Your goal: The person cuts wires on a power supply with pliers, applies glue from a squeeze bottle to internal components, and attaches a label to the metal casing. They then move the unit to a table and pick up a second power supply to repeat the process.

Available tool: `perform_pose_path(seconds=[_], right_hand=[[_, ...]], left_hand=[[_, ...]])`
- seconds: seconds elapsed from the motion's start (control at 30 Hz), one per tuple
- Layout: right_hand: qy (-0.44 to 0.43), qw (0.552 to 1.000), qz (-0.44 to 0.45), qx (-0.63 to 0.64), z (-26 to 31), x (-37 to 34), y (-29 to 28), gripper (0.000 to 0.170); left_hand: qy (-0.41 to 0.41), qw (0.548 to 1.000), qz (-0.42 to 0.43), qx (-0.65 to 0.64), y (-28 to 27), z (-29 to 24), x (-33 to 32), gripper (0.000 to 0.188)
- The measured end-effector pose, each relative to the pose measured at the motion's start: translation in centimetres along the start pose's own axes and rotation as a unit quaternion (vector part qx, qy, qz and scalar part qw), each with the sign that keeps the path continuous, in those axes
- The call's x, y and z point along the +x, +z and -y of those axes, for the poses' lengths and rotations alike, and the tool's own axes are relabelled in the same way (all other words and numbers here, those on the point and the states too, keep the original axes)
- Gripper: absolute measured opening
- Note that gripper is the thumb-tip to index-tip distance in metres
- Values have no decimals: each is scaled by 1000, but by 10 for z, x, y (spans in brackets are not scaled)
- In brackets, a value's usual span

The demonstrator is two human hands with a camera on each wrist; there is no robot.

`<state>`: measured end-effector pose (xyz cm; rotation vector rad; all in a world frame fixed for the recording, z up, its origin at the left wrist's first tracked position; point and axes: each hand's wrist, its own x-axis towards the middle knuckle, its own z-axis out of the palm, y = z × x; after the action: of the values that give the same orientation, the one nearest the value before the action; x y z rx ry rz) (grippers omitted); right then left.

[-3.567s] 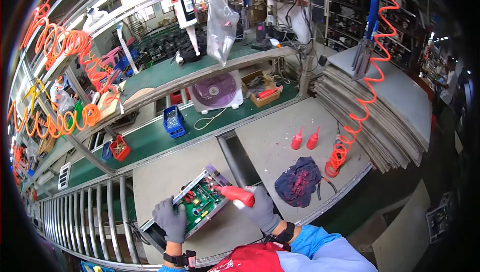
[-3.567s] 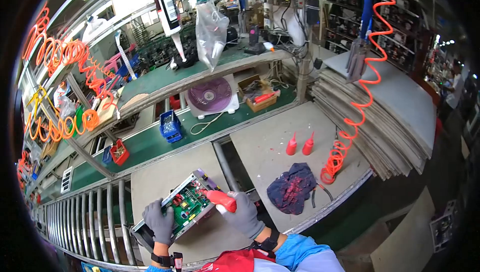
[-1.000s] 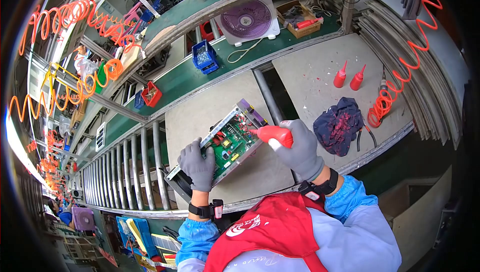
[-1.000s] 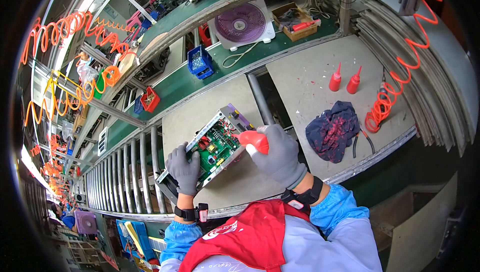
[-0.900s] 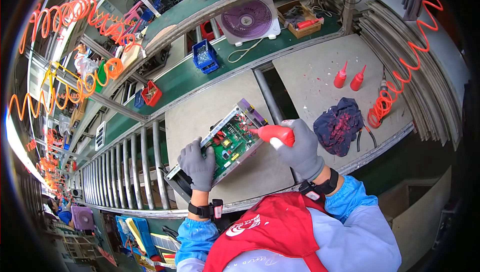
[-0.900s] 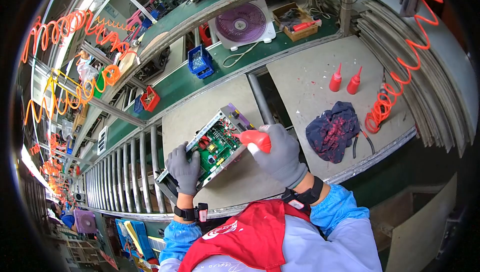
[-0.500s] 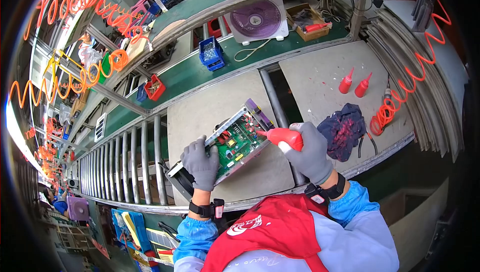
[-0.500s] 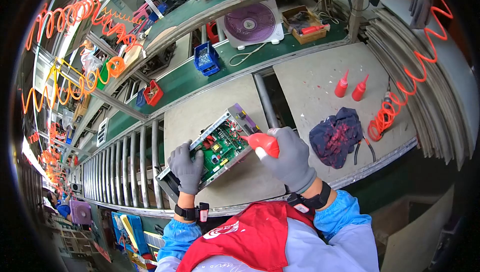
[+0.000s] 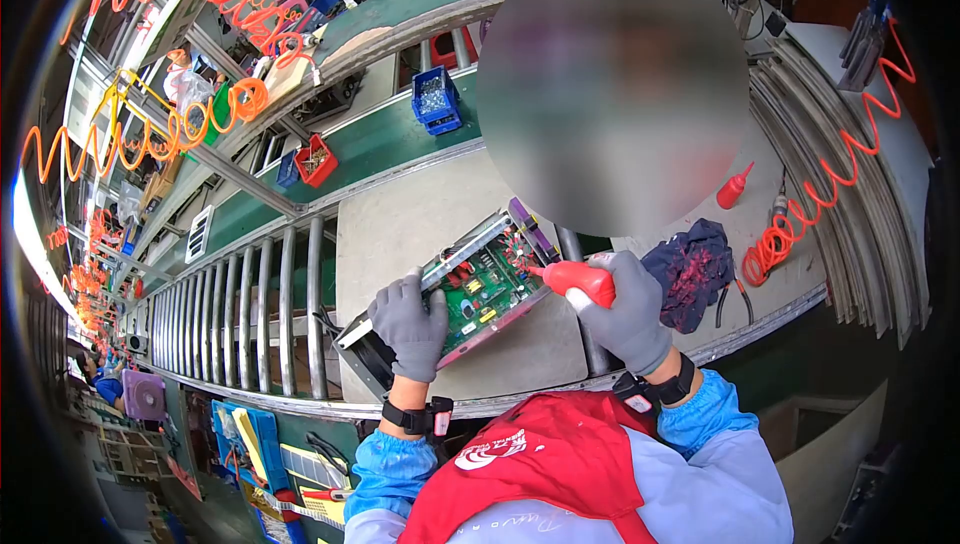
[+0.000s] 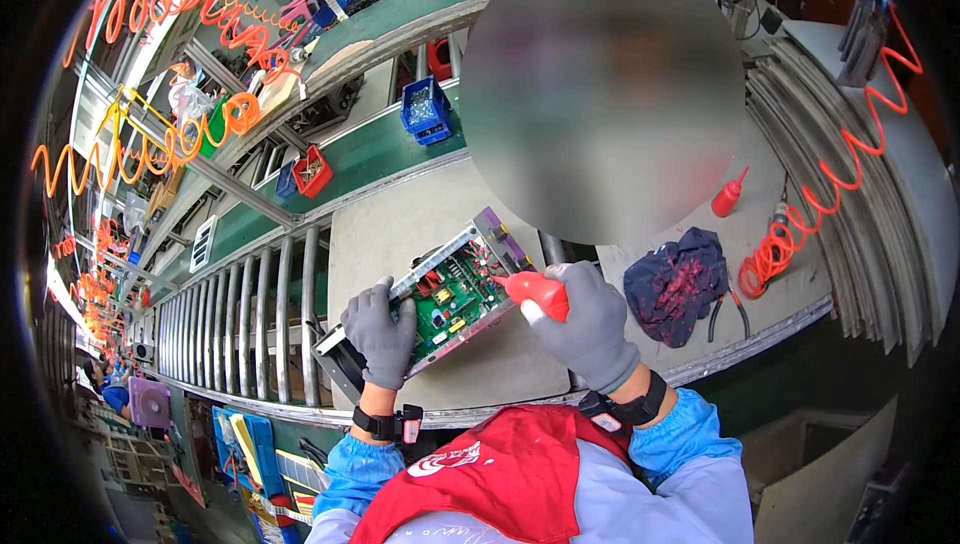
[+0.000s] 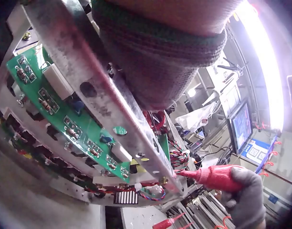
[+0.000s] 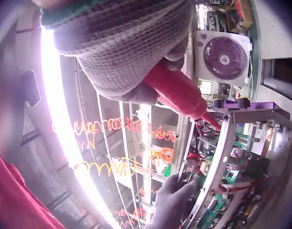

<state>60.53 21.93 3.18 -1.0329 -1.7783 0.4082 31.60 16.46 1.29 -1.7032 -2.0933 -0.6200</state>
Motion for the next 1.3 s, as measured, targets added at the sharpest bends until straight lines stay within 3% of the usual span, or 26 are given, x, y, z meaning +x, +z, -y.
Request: perform_pose_path(seconds=[0.53, 0.77, 0.8, 0.83, 0.93, 1.03, 1.13, 1.23, 1.3], right_hand=[[-27, 1000, 3, -16, 6, -3, -3, 43], [-14, 1000, -4, 4, 5, -1, -3, 34], [-7, 1000, 4, 4, 0, -2, 0, 34], [-13, 1000, -6, -2, 1, -1, 2, 32], [87, 994, 17, 60, -2, -4, -2, 33], [125, 989, 35, 75, -11, -8, -7, 33], [153, 980, 25, 122, -14, -12, -10, 35], [190, 971, 26, 145, -17, -16, -15, 38], [206, 966, 17, 155, -15, -19, -21, 40]], left_hand=[[4, 1000, -6, 2, 1, -1, -4, 43], [9, 1000, -10, 11, 12, 6, -8, 40], [-14, 999, 32, 24, 8, 2, -6, 40], [8, 1000, 3, 30, 16, 7, -8, 42], [4, 999, -35, -19, 3, 1, -6, 46], [7, 996, -55, -69, -10, -5, -14, 53], [56, 994, -42, -79, -30, -15, -40, 46], [122, 988, 60, -80, -33, -17, -72, 42], [107, 988, 88, -68, -26, -17, -85, 37]])
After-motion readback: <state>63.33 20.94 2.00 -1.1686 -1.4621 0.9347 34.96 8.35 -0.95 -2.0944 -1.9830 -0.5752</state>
